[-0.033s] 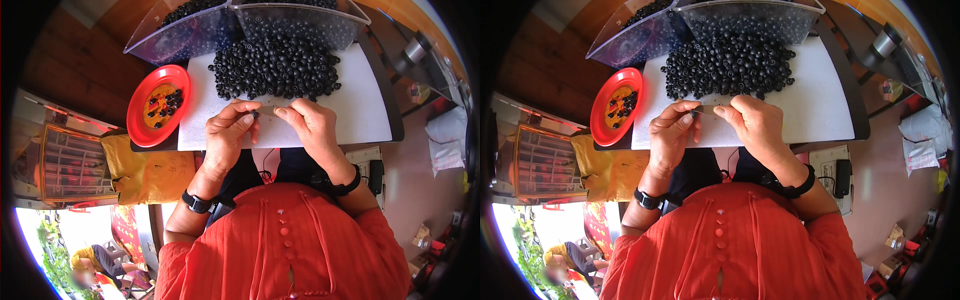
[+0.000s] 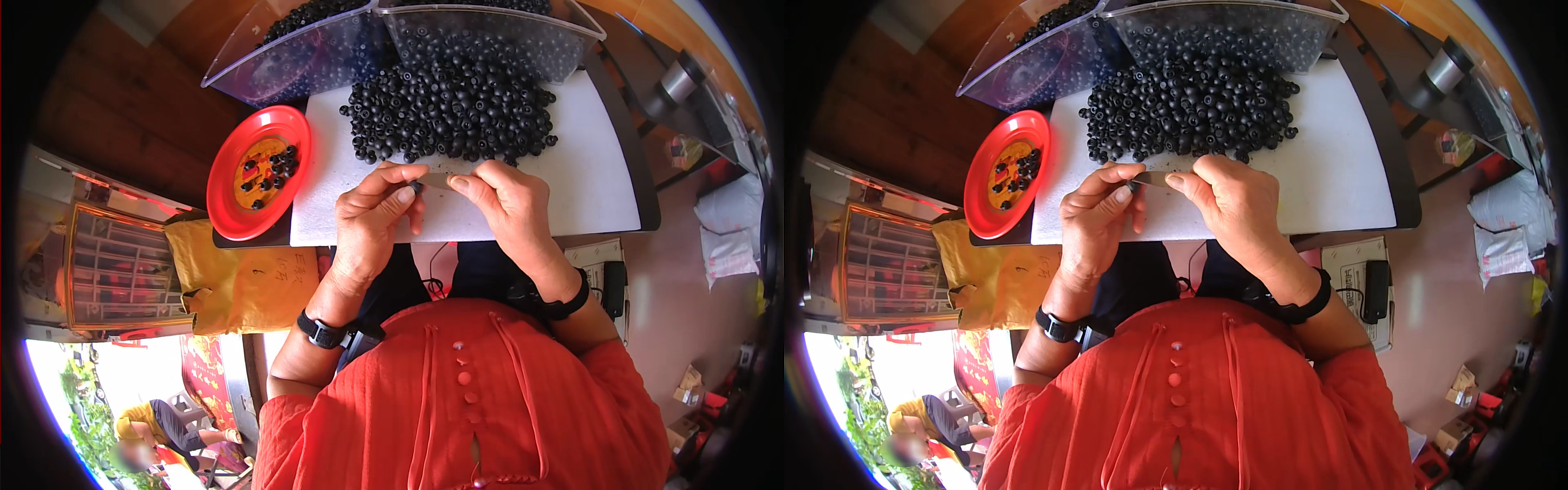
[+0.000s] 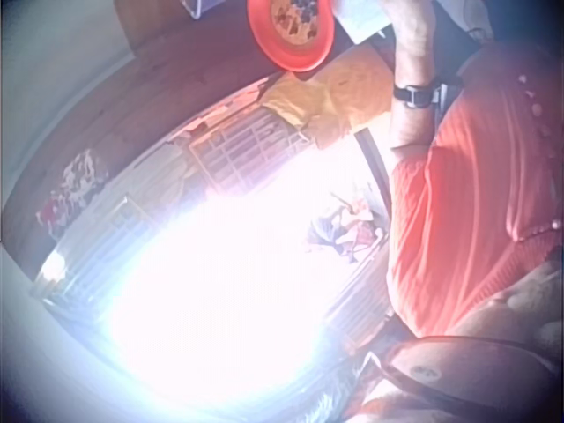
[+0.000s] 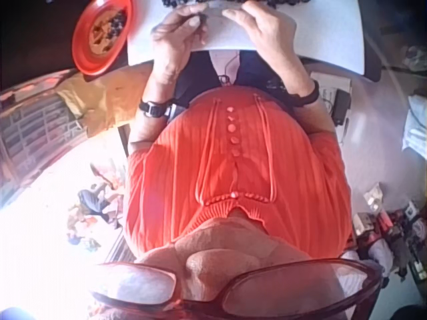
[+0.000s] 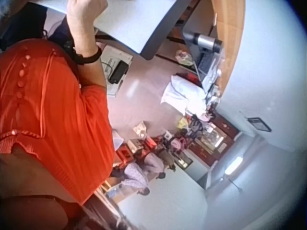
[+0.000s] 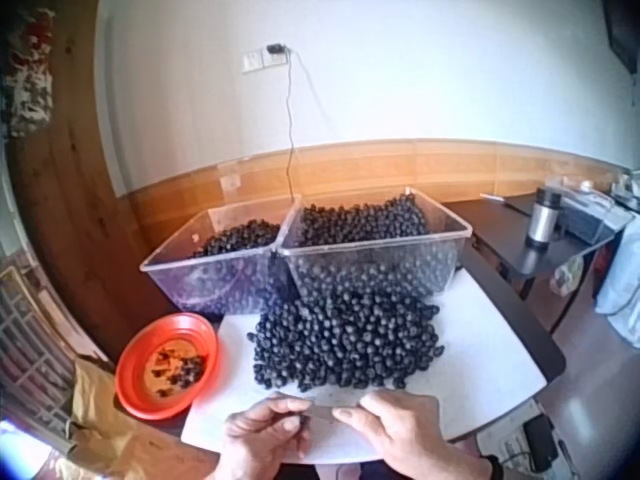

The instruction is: Cutting and sorting small black seeds into containers.

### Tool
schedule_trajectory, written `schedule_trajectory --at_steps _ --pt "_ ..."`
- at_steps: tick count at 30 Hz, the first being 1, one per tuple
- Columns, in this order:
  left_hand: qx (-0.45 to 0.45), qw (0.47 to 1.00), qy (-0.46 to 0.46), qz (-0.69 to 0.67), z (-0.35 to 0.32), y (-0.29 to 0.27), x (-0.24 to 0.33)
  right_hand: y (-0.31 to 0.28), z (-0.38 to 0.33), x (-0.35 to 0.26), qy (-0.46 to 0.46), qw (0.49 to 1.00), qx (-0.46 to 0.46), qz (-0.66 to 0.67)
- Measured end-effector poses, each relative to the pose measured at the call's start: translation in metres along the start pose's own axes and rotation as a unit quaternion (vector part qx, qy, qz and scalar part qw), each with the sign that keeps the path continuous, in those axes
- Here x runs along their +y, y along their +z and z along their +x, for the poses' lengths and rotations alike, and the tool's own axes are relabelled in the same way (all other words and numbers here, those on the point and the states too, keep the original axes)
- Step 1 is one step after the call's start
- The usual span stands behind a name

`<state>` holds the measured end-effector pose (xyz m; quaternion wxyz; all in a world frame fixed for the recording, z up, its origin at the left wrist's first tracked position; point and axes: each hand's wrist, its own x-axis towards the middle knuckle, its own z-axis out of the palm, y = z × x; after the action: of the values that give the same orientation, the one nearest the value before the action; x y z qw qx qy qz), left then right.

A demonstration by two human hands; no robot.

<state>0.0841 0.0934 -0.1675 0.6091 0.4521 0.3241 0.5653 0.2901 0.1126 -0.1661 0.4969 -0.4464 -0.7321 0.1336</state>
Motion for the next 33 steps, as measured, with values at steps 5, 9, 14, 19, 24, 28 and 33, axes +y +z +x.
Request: schedule_trajectory --at_steps 5,9,14,19,24,28,33 --pt "-0.001 1.000 -0.002 -0.003 -0.0009 0.0012 0.0042 0.0013 0.0018 -0.0010 -0.001 1.000 -0.010 -0.015" --pt "-0.004 1.000 -0.008 -0.007 0.0005 0.0016 0.0053 0.0015 0.0019 0.0006 -0.006 1.000 -0.013 -0.023" --pt "0.000 1.000 -0.005 0.004 0.0004 0.0014 0.0043 0.0011 0.0016 0.0019 -0.012 1.000 -0.011 -0.012" --pt "0.003 1.000 -0.002 -0.005 -0.0002 0.0028 0.0037 -0.0014 0.0019 0.0011 -0.010 0.999 -0.026 -0.016" --pt "0.006 1.000 -0.008 -0.023 -0.0012 0.0012 0.0024 -0.0018 0.0014 0.0005 -0.029 0.998 -0.035 -0.034" --pt "0.012 1.000 -0.012 -0.018 -0.0016 0.0021 0.0038 -0.0017 0.0015 -0.0004 -0.050 0.997 -0.029 -0.052" --pt "0.015 1.000 -0.011 -0.012 -0.0016 0.0020 0.0040 -0.0016 0.0005 0.0007 -0.065 0.996 -0.026 -0.052"
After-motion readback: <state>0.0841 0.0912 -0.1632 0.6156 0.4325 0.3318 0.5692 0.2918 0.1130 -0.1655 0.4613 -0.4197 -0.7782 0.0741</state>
